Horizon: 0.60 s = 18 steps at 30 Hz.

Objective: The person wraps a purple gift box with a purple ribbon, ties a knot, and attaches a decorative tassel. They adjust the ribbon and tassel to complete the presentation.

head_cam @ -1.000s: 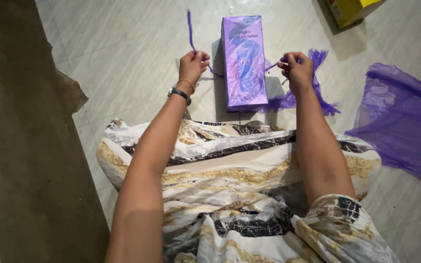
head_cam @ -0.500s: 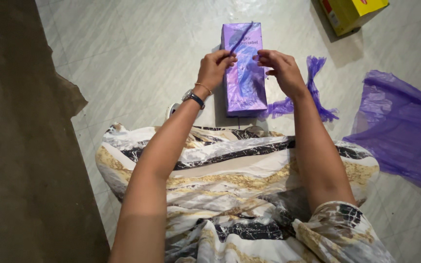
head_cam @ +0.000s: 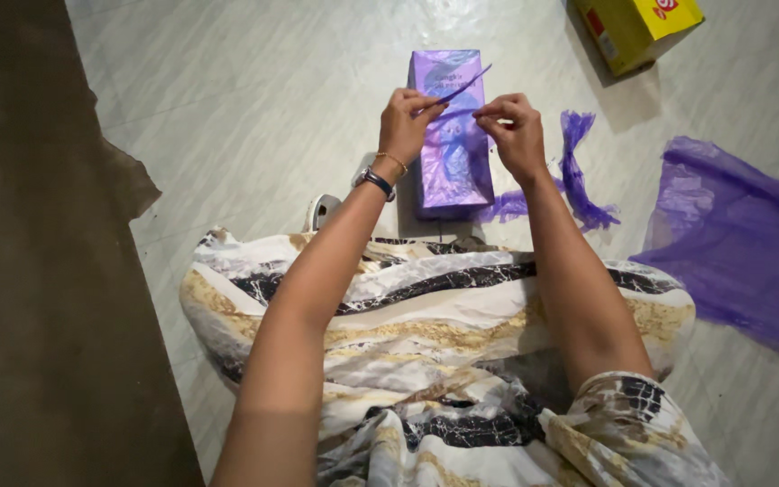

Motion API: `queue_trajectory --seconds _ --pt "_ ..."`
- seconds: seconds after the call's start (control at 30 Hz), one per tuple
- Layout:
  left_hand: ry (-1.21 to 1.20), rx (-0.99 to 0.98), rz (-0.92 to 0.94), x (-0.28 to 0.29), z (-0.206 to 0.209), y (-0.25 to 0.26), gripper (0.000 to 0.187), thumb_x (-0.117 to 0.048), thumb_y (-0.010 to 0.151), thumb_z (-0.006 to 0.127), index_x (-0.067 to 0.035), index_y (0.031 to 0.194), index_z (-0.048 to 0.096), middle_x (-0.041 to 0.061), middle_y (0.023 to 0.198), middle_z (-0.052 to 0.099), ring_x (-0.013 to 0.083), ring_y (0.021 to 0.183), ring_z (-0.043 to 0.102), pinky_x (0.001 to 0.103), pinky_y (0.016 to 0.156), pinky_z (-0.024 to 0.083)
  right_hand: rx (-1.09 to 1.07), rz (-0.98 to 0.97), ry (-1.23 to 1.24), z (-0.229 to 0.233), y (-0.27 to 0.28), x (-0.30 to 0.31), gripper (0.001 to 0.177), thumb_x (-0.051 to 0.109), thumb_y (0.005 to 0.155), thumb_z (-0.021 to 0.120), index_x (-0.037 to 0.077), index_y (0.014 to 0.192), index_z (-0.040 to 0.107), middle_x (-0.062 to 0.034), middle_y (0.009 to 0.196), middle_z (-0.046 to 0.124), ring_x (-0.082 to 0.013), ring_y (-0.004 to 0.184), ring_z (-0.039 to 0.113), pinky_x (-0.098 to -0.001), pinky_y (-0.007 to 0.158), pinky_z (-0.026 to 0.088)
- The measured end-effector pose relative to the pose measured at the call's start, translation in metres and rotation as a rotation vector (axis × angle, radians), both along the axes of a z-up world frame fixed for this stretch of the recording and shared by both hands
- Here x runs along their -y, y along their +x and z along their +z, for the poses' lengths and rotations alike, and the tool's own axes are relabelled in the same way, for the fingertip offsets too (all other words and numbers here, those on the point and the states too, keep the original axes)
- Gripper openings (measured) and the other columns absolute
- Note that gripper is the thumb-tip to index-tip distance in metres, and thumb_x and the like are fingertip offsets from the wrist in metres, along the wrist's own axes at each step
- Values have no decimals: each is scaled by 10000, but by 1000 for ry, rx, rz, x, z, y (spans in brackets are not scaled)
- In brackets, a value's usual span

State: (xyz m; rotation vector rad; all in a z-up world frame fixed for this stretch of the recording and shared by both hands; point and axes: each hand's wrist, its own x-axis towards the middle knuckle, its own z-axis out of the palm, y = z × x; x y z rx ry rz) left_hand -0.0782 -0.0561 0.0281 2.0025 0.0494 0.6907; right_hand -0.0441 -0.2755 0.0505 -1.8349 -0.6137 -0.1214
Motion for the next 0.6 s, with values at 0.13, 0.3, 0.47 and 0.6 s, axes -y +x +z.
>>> queue_trajectory --seconds 0.13,0.3,0.47,0.6 --pt "-160 -278 -50 0 1 7 207 -251 831 823 -99 971 821 85 842 764 180 745 700 309 683 540 -311 -1 63 0 0 -9 93 -27 936 716 14 1012 748 -36 929 718 -82 827 650 -231 723 520" --pt "-157 -244 3 0 -4 5 219 -249 799 842 -84 941 821 87 855 775 167 749 696 300 695 546 -133 -60 -51 -9 2 -6 117 -41 871 757 -6 982 759 -24 960 712 -85 897 706 -229 775 574" --pt "-259 -262 -89 -2 -13 1 247 -268 825 828 -68 969 822 84 899 818 183 782 707 310 718 546 -487 -4 76 -25 8 -5 73 -3 930 724 -5 1003 732 -39 963 761 -86 858 678 -222 762 540" --pt "-243 -329 -69 3 -13 -2 270 -283 818 828 -77 993 815 88 936 810 180 829 763 307 762 579 -524 -10 60 -25 8 -9 91 21 925 734 4 1013 754 -44 940 750 -92 843 668 -215 754 531"
